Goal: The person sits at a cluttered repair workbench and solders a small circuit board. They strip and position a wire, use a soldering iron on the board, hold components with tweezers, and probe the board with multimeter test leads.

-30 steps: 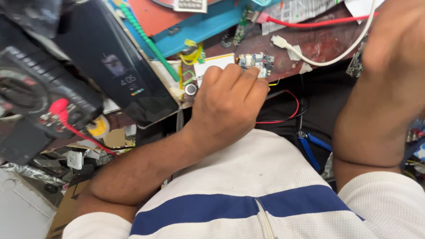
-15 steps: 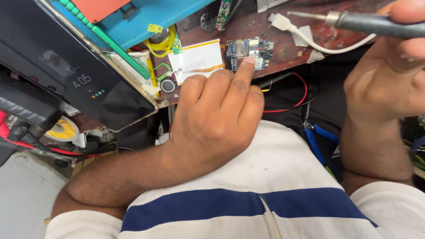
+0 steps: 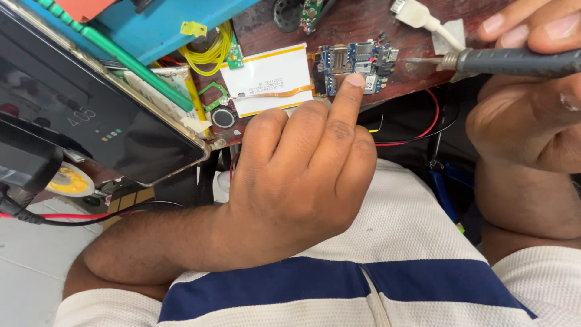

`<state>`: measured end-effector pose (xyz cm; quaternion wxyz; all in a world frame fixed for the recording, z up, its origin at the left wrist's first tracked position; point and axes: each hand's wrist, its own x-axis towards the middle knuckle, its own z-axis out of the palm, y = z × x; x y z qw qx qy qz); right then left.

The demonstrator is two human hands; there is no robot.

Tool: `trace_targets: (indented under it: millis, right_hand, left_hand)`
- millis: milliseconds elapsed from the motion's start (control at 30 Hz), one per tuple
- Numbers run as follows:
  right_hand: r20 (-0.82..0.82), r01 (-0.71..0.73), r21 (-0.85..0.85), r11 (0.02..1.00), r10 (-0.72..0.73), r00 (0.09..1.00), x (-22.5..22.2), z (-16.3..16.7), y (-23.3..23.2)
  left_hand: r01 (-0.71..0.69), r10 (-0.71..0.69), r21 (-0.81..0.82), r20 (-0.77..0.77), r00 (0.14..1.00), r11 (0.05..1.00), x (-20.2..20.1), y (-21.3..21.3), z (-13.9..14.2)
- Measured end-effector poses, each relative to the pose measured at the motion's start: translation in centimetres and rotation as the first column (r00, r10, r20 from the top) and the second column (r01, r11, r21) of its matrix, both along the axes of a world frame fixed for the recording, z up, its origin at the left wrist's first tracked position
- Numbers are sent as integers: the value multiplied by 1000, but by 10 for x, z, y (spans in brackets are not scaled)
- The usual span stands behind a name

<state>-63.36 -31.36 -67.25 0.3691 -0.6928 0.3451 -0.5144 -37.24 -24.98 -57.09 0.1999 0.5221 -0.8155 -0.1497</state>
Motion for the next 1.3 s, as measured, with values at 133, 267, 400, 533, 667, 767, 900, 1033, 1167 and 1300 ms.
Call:
trace_targets:
  millis: [133,267,400,533,667,767,900,1033,1167,1300]
  right_hand:
    - [-13,-56,-11,998,56,998,-3,-5,-1]
    - [-7,-110,-45,993,110,994,-1,-3,-2]
    - [-28,-107,65,992,109,994,2,6,2]
    - [-45,-118,118,986,124,991,5,13,5]
    - [-21,-153,99,983,155,988,7,12,0]
    - [-36,-168,59,984,170,985,5,9,-3]
    - [-16,-201,37,979,202,979,3,6,-7]
    - [-5,-220,22,975,220,975,3,5,-8]
    - [35,-158,115,981,155,987,2,4,1]
    - [76,-141,228,963,127,989,-5,2,9]
  left_hand:
    - [11,-11,6,-4,1000,1000,1,0,0]
    - [9,-9,0,-2,1000,1000,0,-1,0]
    - [4,-4,8,-9,1000,1000,-1,1,1]
    - [-3,3,8,-14,1000,1000,-1,1,1]
    - [-5,5,15,-19,1000,1000,-1,2,3]
    - [-18,18,-6,4,1000,1000,-1,2,3]
    - [-22,23,-11,21,1000,1000,-1,2,3]
    - [-21,21,-14,29,999,1000,-1,3,3]
    - [-25,25,-8,24,999,1000,-2,4,3]
    - [-23,23,-5,18,1000,1000,-1,4,2]
